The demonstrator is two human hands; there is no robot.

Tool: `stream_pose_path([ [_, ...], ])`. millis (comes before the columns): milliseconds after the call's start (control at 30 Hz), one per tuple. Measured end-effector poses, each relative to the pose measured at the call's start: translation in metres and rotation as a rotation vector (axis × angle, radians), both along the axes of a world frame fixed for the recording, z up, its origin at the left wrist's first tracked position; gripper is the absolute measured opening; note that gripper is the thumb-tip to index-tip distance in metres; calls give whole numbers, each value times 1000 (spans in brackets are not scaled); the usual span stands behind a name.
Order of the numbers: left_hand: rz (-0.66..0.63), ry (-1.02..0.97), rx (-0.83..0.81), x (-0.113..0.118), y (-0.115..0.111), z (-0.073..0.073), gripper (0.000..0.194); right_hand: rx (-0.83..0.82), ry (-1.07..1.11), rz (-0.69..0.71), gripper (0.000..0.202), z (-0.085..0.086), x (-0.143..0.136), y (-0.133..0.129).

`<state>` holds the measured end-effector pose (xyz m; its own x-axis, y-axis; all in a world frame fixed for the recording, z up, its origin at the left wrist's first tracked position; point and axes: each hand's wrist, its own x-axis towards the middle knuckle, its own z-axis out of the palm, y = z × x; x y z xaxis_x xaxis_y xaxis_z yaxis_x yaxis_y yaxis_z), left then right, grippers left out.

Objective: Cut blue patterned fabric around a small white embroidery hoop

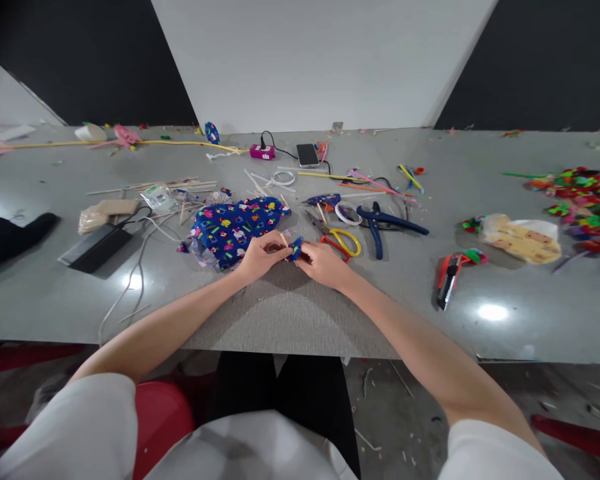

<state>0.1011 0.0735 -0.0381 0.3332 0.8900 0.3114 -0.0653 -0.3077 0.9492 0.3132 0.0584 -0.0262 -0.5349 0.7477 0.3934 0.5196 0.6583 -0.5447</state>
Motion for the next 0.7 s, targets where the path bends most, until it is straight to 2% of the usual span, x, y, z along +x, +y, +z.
stream_pose_path([
  [100,2,-36,-39,0,1,1,32,5,-26,-16,18,6,4,0],
  [167,27,-63,-56,-1,3,-1,36,35,-24,-107,18,11,12,5],
  [267,92,-101,-71,-2,7,-4,41,123,-33,-402,21,13,33,19],
  [333,105,-118,-99,-2,8,-6,42,187,-127,-595,28,10,49,30],
  [400,81,-114,-137,-2,9,-7,41,212,-253,-719,35,5,64,39],
  [533,59,-75,-144,-3,6,-4,40,155,-365,-755,30,-7,81,51],
  [700,108,-46,-164,-2,4,3,38,173,-260,-729,21,-11,84,58],
])
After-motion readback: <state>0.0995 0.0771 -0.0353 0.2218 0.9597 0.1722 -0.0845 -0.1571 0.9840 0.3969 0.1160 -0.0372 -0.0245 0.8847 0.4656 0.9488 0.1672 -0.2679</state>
